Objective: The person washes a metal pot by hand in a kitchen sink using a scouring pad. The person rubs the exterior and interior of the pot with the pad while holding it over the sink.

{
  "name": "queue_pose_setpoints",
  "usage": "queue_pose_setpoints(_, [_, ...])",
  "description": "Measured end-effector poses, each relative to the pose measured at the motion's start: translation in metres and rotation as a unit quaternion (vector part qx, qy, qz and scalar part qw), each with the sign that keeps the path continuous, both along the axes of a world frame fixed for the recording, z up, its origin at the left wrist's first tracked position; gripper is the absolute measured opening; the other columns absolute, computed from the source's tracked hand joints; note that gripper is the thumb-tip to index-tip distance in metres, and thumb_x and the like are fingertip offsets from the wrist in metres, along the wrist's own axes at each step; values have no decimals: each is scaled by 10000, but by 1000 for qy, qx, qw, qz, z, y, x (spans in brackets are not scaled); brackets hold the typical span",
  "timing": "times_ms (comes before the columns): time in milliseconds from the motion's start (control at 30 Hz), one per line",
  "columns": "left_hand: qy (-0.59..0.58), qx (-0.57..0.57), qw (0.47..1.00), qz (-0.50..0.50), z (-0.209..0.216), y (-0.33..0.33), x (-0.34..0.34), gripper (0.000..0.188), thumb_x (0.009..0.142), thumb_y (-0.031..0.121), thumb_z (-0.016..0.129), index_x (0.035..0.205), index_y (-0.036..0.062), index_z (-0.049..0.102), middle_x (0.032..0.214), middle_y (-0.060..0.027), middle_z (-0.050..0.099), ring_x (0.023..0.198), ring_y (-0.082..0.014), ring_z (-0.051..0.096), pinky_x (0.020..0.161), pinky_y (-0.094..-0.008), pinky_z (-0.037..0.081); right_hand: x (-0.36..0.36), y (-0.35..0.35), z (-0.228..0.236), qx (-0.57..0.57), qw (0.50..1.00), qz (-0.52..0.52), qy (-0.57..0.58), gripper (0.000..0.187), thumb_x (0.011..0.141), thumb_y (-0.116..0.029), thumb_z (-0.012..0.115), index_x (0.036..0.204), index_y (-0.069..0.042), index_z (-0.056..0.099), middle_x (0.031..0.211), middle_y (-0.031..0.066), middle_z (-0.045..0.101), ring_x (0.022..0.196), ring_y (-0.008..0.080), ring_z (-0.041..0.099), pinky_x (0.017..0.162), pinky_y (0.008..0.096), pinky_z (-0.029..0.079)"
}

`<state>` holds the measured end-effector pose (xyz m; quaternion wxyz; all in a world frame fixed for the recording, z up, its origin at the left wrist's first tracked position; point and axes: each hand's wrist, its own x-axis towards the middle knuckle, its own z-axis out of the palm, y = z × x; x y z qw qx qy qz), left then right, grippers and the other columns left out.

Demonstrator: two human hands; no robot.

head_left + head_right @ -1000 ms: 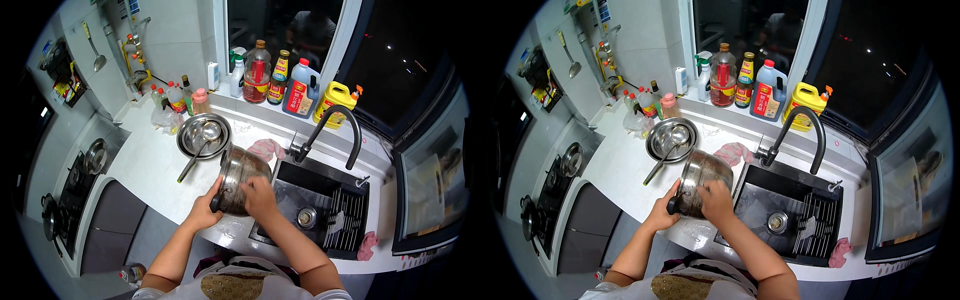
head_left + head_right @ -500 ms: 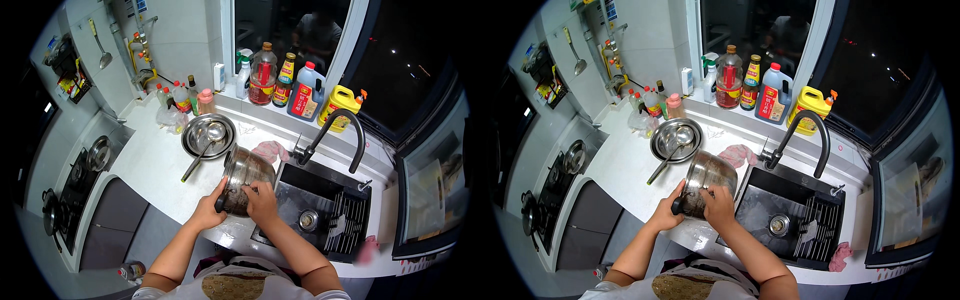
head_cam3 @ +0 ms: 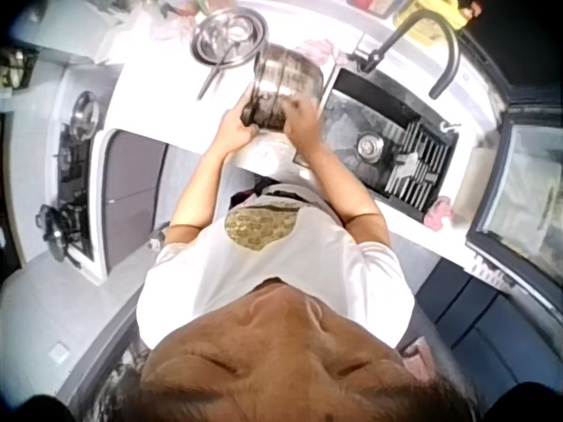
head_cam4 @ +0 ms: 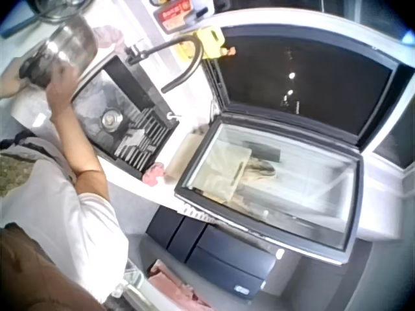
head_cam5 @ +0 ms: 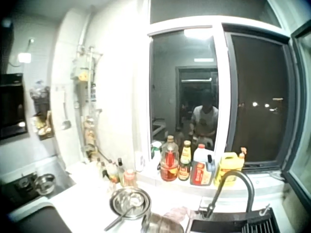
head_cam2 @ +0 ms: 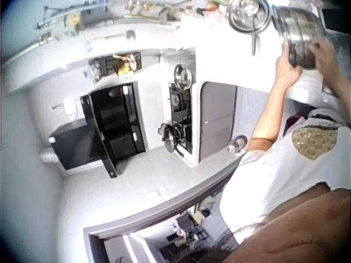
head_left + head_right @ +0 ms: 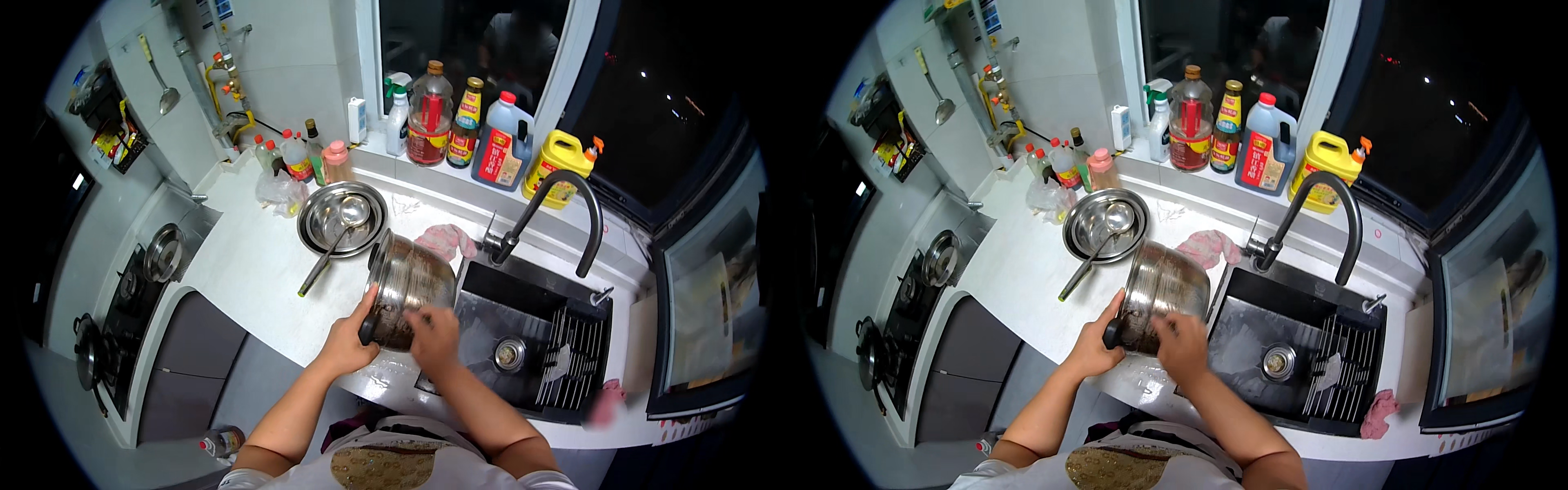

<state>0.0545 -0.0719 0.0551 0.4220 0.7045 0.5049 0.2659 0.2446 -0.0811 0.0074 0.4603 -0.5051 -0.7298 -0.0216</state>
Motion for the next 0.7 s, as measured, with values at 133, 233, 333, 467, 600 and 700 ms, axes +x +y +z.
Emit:
queue_pose_setpoints(133, [17,12,1000,-3,6,7,14,1001,623,17,600,1514,223,192,839,-209,656,791,-416,641,759,-361,504,25,31,3,-13,994,-77,80,326,701,49,577,981,-85,677,910,109,571,814,306,544,714,405,443])
queue_pose_setpoints(233, [31,12,999,2,8,13,22,996,623,25,613,1512,214,206,843,-222,657,799,-415,645,771,-364,503,17,-2,-4,-7,997,-61,48,304,702,66,582,954,-75,679,901,113,569,798,310,540,692,394,445])
queue_pose_setpoints(333, [33,20,999,-3,8,19,26,988,623,28,624,1509,203,223,845,-221,660,807,-402,654,791,-348,501,25,-11,-11,-21,998,-56,36,304,700,67,572,945,-79,678,907,115,562,828,314,537,706,396,447])
queue_pose_setpoints(467, [30,23,999,-5,12,23,32,983,620,16,622,1507,192,235,866,-202,672,827,-369,665,824,-304,488,51,21,-2,-34,993,-92,68,302,713,57,554,937,-99,684,912,105,560,850,310,535,724,400,446])
queue_pose_setpoints(600, [30,8,1000,0,14,20,32,990,612,5,622,1507,180,237,945,-196,673,885,-348,664,858,-289,472,51,5,-14,-23,996,-69,56,312,701,71,558,935,-89,689,899,110,561,835,310,536,709,400,443])
queue_pose_setpoints(700, [6,31,999,-7,8,21,29,983,608,-6,607,1505,162,241,1012,-193,664,923,-327,656,872,-272,459,46,3,-15,-13,996,-72,47,332,676,69,577,940,-95,692,917,99,559,848,299,537,722,401,452])
